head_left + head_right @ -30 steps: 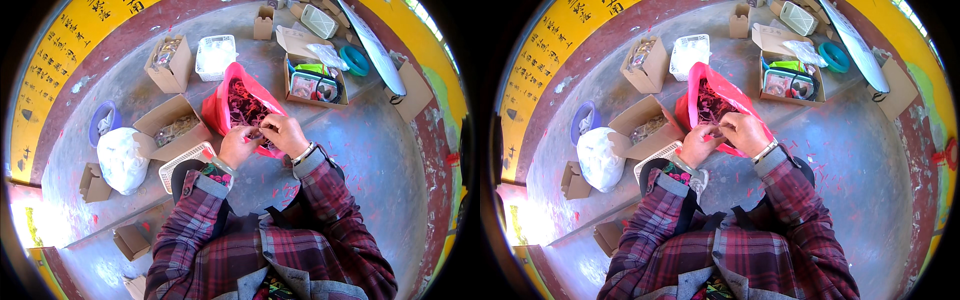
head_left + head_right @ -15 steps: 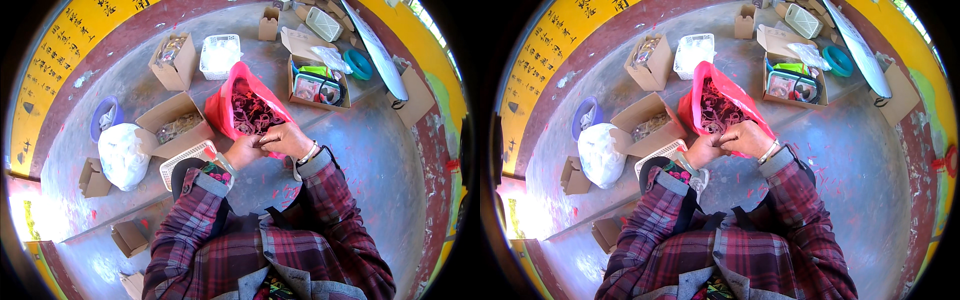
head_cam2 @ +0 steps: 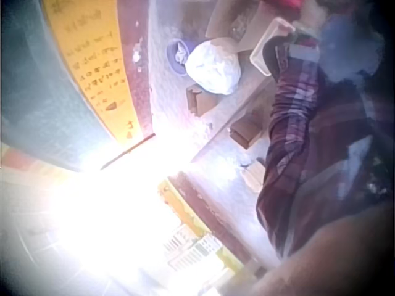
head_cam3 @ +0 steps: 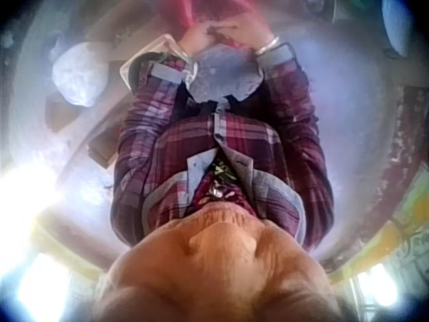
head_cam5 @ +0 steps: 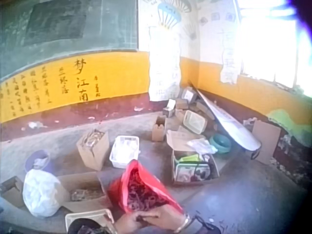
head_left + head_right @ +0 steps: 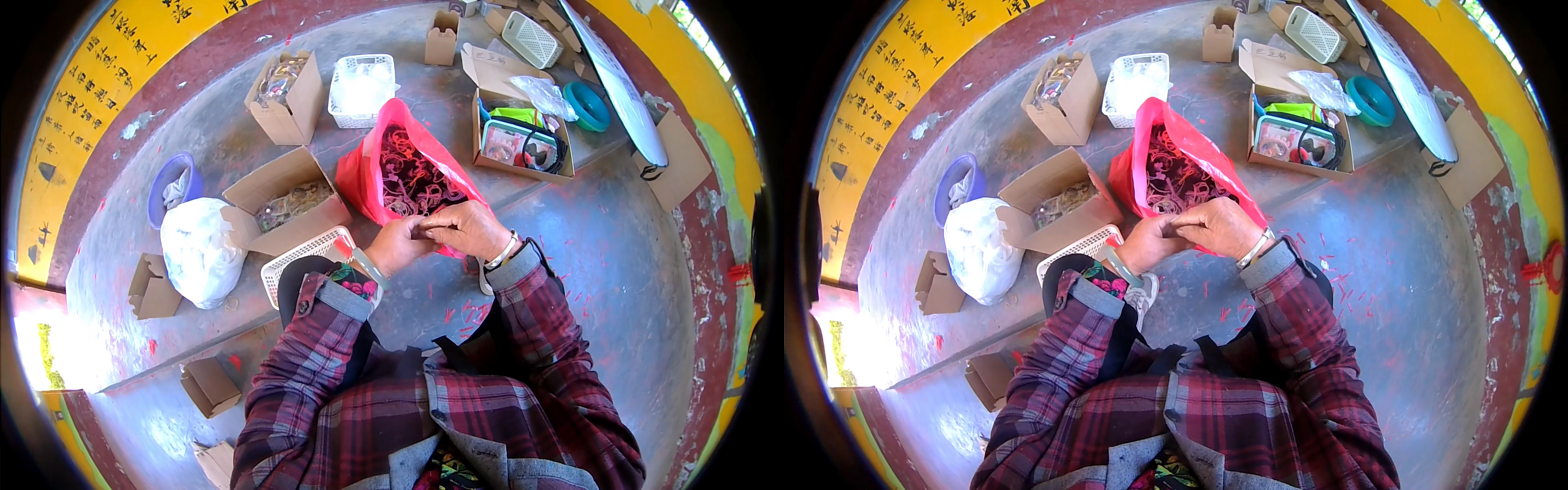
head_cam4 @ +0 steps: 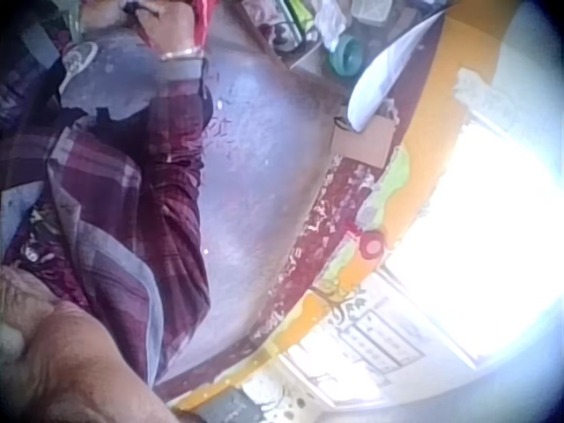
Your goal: The person sits on the floor and sorts through a pink bag filled with hair ties. They pick up individual hair ties, inspect them, and place them into a white plastic basket. The person also handles small plastic bags containing accessories, opening them and placing the contents into the basket.
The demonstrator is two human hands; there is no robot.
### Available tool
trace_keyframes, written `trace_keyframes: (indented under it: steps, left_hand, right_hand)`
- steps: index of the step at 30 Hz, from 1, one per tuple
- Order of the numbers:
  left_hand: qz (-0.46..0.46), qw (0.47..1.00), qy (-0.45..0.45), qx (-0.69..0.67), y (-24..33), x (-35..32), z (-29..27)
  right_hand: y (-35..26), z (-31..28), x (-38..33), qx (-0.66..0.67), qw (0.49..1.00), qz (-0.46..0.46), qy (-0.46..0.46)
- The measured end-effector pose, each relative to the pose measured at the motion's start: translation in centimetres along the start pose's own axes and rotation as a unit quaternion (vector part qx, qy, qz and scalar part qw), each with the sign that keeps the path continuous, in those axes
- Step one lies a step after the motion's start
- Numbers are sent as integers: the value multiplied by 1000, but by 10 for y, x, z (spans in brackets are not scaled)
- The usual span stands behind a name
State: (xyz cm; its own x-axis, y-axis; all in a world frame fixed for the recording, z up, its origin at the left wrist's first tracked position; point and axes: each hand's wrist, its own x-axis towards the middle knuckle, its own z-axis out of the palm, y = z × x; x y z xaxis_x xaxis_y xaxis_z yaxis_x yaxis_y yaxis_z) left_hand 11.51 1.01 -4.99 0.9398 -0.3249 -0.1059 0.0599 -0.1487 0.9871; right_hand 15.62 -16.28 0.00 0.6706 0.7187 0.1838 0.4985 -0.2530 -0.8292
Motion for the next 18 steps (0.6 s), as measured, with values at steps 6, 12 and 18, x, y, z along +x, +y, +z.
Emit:
trace_keyframes:
  steps: [6,12,18]
  left_hand:
    - [62,956,146,247,16,-8,-8]
    - [-47,992,76,-88,17,-10,-6]
    - [-11,975,89,-203,9,-6,-8]
  right_hand:
    - [10,8,2,-107,993,-28,47]
    - [-3,15,4,-135,988,-23,74]
    - [-7,15,4,-137,982,-64,116]
